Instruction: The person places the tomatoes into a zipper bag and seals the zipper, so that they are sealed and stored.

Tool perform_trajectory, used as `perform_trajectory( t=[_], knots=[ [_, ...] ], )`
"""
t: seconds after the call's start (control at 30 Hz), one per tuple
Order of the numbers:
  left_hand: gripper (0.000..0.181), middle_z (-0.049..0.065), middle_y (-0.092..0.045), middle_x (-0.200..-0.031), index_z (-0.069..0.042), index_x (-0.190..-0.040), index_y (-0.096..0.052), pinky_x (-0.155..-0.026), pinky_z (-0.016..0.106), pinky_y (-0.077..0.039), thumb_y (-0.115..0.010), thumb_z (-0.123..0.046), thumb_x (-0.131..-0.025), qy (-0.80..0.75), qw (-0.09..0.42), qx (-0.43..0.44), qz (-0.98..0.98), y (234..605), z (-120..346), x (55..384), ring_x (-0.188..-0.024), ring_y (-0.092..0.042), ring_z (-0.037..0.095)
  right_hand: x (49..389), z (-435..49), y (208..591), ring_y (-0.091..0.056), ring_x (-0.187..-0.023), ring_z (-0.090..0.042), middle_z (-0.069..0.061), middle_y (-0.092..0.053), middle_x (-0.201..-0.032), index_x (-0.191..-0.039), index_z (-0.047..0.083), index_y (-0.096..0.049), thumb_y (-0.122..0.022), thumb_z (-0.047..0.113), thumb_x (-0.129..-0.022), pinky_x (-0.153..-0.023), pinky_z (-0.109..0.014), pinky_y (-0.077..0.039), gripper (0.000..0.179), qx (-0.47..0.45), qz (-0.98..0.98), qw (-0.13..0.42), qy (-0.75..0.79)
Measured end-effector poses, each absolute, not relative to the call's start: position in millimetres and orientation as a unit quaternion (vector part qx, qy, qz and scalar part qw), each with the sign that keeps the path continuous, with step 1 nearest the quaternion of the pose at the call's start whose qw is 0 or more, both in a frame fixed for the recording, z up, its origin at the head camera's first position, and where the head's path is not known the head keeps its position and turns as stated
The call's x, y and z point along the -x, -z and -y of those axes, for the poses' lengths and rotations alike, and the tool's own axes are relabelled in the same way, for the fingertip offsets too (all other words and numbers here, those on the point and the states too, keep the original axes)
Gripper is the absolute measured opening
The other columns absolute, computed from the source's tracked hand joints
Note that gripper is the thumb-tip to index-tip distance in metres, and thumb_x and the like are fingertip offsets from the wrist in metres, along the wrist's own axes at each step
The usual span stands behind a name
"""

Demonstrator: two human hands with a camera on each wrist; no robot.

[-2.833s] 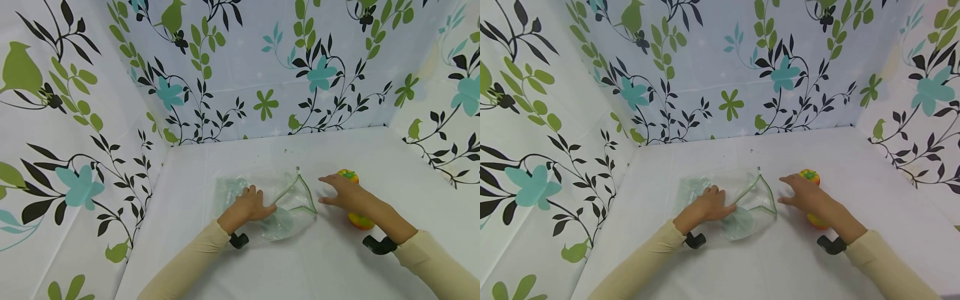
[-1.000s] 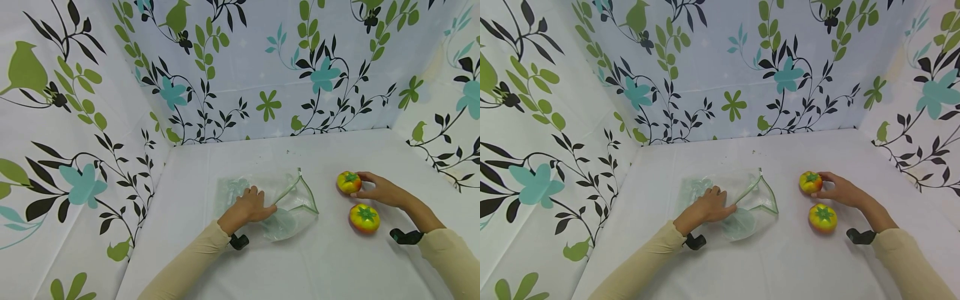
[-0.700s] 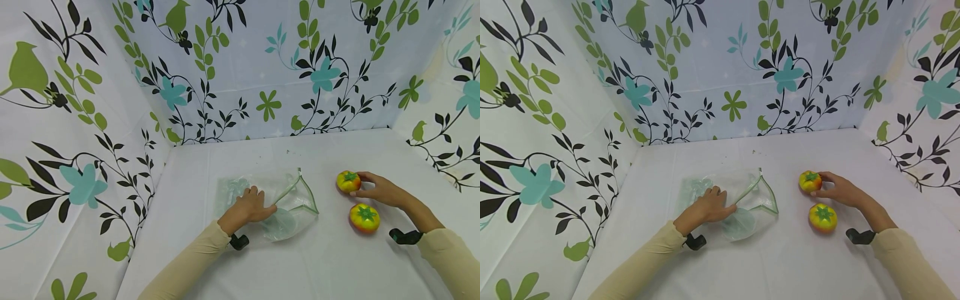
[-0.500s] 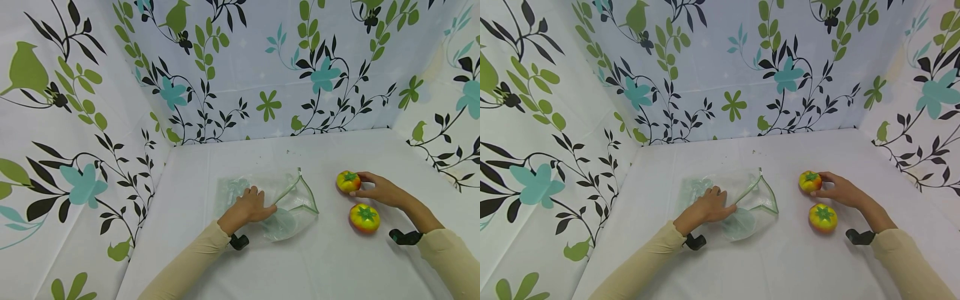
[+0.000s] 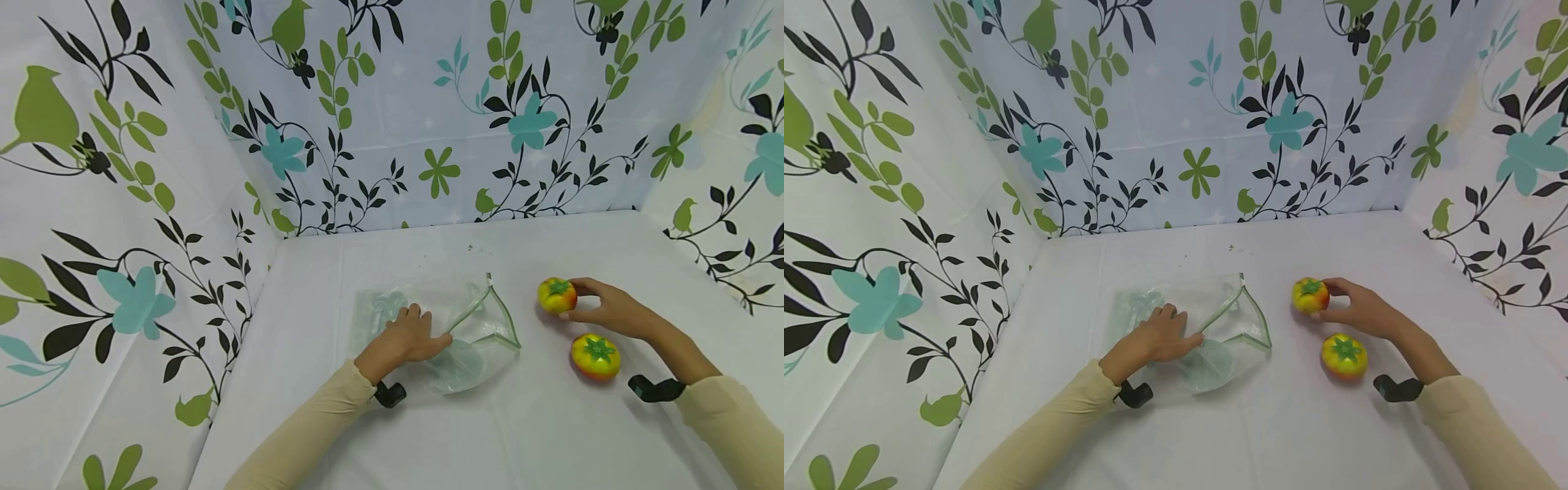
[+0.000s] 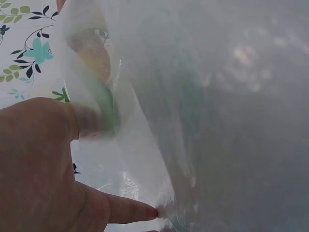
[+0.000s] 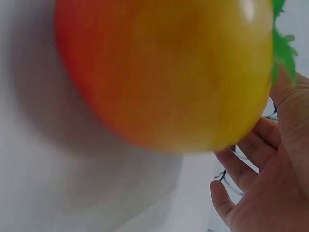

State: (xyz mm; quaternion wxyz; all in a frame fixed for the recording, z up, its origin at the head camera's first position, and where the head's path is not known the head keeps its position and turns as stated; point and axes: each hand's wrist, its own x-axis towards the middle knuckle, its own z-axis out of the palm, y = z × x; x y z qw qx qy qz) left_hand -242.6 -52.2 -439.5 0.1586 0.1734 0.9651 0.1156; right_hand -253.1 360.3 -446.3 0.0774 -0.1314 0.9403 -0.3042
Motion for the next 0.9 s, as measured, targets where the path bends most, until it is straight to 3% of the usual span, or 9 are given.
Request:
perform_trajectory(
  t=[0.5, 0.9],
  knots=[
    [0.08, 0.018, -0.038, -0.163, -0.005, -0.159, -0.046, -0.114, 0.066, -0.038, -0.043, -0.063, -0.103, -0.115, 0.154, -0.175, -0.966, 440.6, 53.2, 241.7, -0.15, -0.036, 0.037, 238.5, -306.5, 422.9, -0.051, -0.136, -0.05, -0.026, -0.059, -0.144, -0.151, 0.004, -0.048, -0.083, 0.038, -0.091, -0.107, -0.079, -0.036, 0.078, 0.168, -0.937, 0.047, 0.302],
    [0.08, 0.018, -0.037, -0.164, -0.006, -0.159, -0.045, -0.115, 0.067, -0.037, -0.044, -0.063, -0.103, -0.116, 0.156, -0.176, -0.965, 441.2, 53.7, 242.2, -0.15, -0.036, 0.038, 230.2, -279.8, 424.0, -0.058, -0.13, -0.042, -0.018, -0.064, -0.138, -0.149, 0.004, -0.051, -0.086, 0.033, -0.088, -0.105, -0.07, -0.046, 0.076, 0.201, -0.934, 0.042, 0.293]
  ],
)
